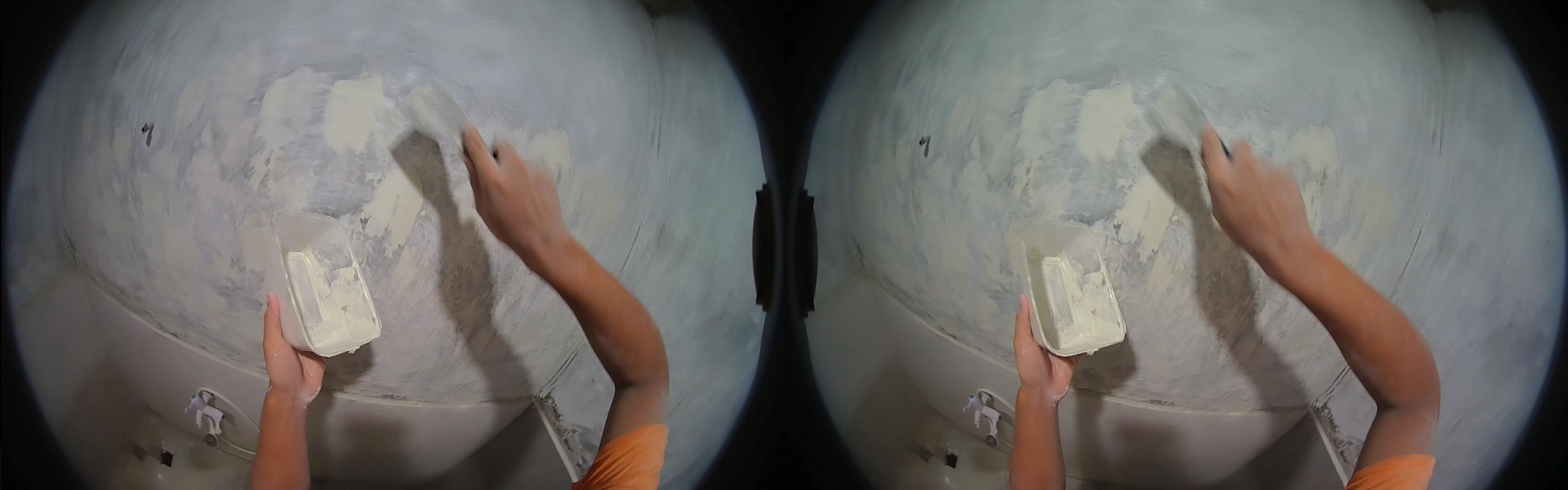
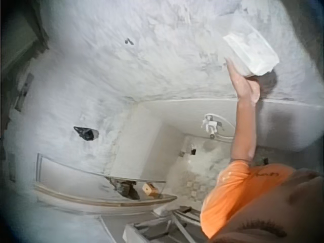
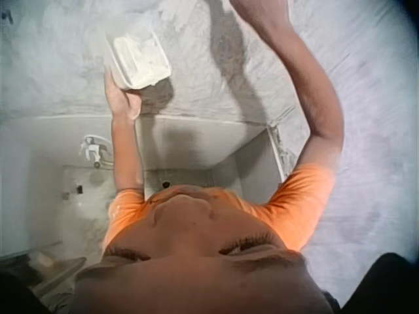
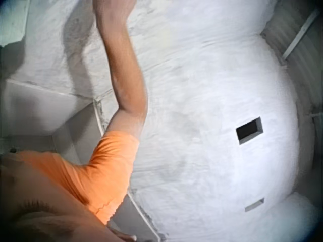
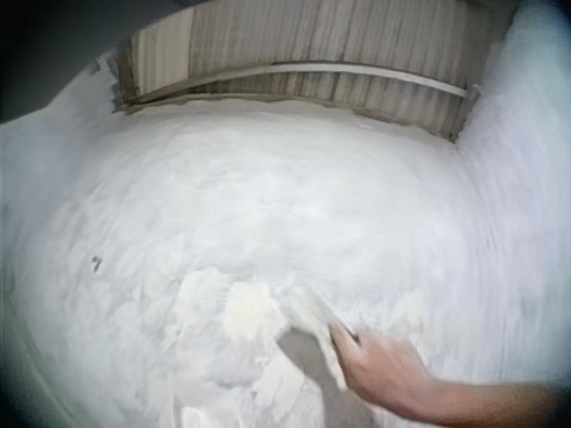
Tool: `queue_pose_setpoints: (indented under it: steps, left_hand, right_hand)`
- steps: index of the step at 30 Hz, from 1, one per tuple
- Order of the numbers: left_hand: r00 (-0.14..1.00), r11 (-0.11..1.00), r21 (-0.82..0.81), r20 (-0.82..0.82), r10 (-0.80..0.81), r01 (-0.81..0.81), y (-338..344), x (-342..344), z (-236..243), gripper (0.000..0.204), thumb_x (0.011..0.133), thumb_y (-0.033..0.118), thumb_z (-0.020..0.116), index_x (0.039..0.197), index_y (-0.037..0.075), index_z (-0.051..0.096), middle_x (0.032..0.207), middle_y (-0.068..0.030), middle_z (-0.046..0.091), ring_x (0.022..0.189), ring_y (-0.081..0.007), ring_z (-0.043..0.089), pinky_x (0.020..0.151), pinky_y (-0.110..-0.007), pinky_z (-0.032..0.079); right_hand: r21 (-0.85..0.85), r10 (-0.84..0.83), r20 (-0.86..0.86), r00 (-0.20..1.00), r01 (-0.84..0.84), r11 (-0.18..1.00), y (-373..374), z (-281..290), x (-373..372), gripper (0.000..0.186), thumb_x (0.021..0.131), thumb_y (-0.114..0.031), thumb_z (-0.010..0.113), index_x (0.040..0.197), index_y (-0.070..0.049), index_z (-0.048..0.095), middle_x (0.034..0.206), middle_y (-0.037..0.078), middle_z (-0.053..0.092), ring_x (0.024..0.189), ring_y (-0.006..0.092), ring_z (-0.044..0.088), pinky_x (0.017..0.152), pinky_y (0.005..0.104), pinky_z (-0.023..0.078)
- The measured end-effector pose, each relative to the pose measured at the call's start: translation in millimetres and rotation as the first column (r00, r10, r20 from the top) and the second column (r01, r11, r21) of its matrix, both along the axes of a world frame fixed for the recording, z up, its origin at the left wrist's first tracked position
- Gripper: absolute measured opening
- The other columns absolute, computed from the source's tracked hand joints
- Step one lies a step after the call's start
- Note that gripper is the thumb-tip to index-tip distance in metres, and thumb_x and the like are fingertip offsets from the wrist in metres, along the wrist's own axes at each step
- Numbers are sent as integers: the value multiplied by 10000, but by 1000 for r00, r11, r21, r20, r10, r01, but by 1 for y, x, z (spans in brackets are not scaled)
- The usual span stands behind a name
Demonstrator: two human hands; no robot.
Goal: The person applies plaster to an unfinished bathroom wall using a putty knife and a plastic container.
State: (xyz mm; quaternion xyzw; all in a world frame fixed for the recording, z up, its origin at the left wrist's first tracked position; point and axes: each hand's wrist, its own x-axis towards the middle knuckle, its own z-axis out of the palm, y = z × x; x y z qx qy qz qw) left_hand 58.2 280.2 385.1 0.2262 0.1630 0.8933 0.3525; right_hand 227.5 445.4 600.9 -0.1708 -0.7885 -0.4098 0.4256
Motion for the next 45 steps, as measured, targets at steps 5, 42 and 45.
queue_pose_setpoints:
  steps: [5,42,45]
  left_hand:
    - [994,995,83,-103,-47,56,0,1,-4,689,1049,561,380,1490,33,405,1436,-140,526,1313,-296,535,1073,-466,460]
    - [940,947,-42,-141,309,-318,-9,49,-13,679,1044,568,382,1510,73,385,1461,-121,497,1292,-314,547,1005,-488,525]
    - [961,967,-51,-132,242,-250,9,61,-13,688,1040,578,383,1510,77,384,1465,-121,493,1295,-319,544,994,-499,526]
  right_hand:
    - [-155,-75,69,995,85,984,4,42,-59,457,982,-28,449,1436,22,440,810,192,631,592,290,637,478,398,527]
    - [-364,301,88,949,-251,897,55,17,-40,216,930,-14,509,1125,55,571,806,196,667,726,332,681,606,427,552]
    - [-355,302,-12,953,-286,890,89,-10,-54,333,933,0,508,1266,24,505,850,209,663,723,349,676,613,440,555]
